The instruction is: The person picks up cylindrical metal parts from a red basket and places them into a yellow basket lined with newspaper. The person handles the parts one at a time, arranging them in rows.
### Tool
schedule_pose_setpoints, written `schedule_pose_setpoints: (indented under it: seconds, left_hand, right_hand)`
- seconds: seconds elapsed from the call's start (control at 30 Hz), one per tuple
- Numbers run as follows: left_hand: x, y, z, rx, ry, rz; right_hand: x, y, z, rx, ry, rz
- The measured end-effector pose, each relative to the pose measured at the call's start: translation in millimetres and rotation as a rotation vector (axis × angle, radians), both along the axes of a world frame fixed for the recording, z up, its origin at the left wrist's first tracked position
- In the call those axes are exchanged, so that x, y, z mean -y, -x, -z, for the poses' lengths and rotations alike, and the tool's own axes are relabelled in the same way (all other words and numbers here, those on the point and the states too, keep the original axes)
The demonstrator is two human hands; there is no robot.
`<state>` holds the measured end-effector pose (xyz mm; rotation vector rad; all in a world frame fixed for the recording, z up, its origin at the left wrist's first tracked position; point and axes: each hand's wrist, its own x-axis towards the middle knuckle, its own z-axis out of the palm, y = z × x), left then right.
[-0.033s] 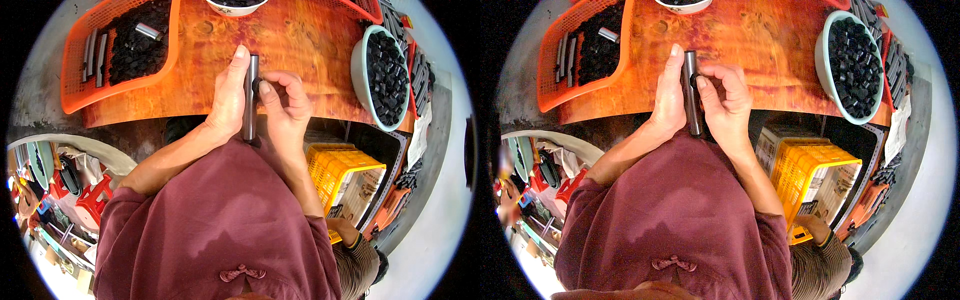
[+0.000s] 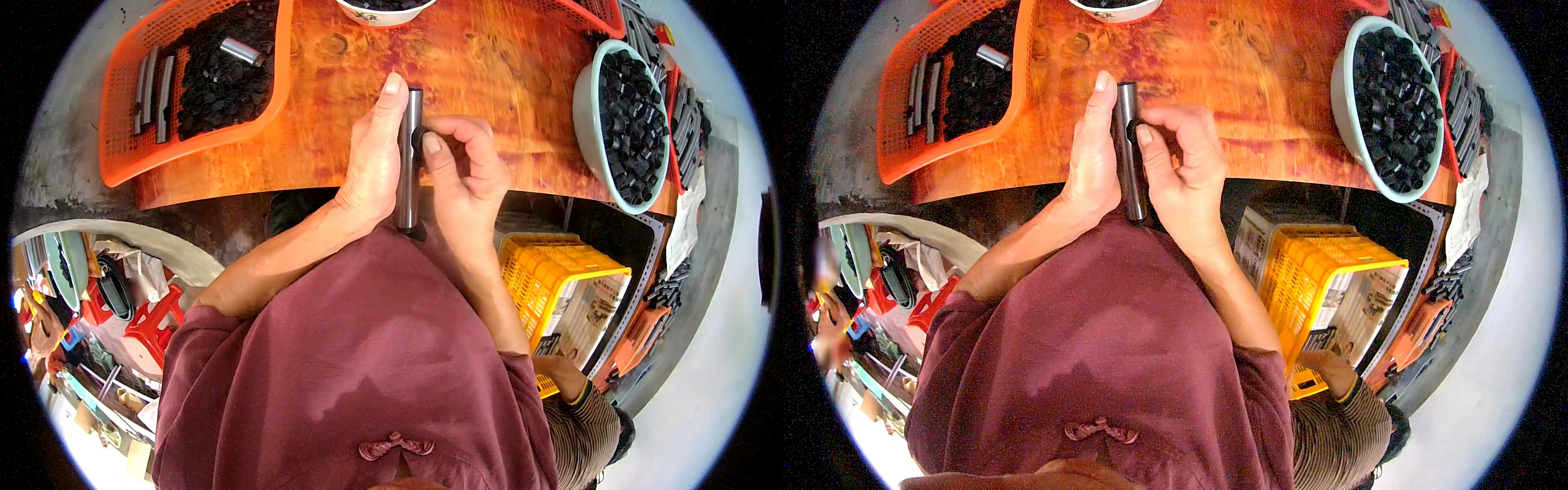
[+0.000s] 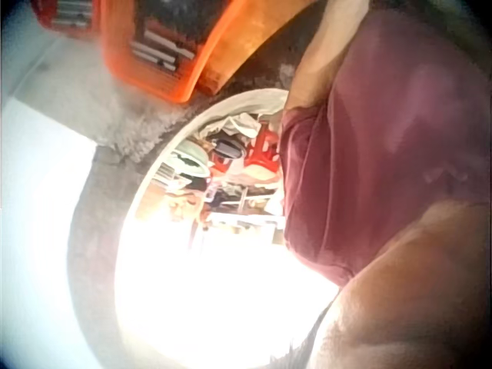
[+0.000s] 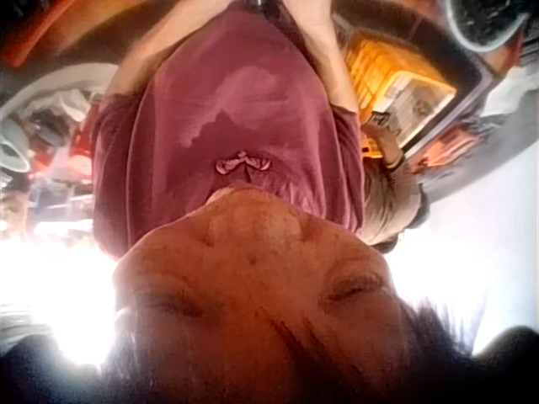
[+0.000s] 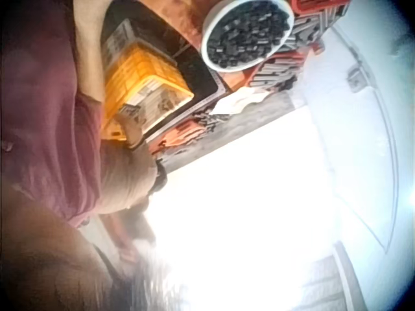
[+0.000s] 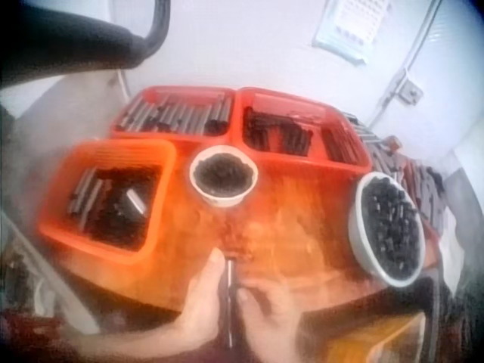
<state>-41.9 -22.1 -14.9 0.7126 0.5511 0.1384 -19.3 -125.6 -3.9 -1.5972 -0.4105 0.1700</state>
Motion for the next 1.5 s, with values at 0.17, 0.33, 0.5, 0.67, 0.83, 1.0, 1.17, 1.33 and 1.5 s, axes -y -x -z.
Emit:
schedule_pose_setpoints:
  seconds: [0.17, 0.33, 0.5, 0.67, 0.83, 1.0, 1.17, 1.33, 1.5]
  left_hand:
    - [1, -1, 2, 0.013, -0.031, -0.003]
    - [5, -2, -11, -0.026, -0.064, 0.015]
    - [4, -3, -2, 0.025, 0.017, 0.06]
    - [6, -5, 1, 0.012, 0.06, 0.101]
    - [11, -9, 1, 0.056, 0.032, 0.107]
    - [14, -9, -4, 0.048, -0.052, 0.118]
    - [12, -8, -9, 0.01, -0.119, 0.152]
    - [14, -11, -11, 0.001, -0.122, 0.134]
    - [15, -11, -12, -0.02, -0.175, 0.147]
  right_hand:
    - [2, -1, 0, 0.407, 0.224, 0.006]
    - [7, 4, 8, 0.347, 0.194, 0.034]
    - [9, 2, 5, 0.253, 0.084, 0.049]
    - [15, -1, 8, 0.352, 0.131, 0.045]
    - [18, 2, 11, 0.459, 0.183, 0.099]
    - [18, 5, 22, 0.5, 0.159, 0.09]
    - [27, 4, 14, 0.422, 0.191, -0.025]
    - [30, 3, 13, 0.427, 0.219, -0.052]
    - [31, 4, 11, 0.463, 0.243, -0.044]
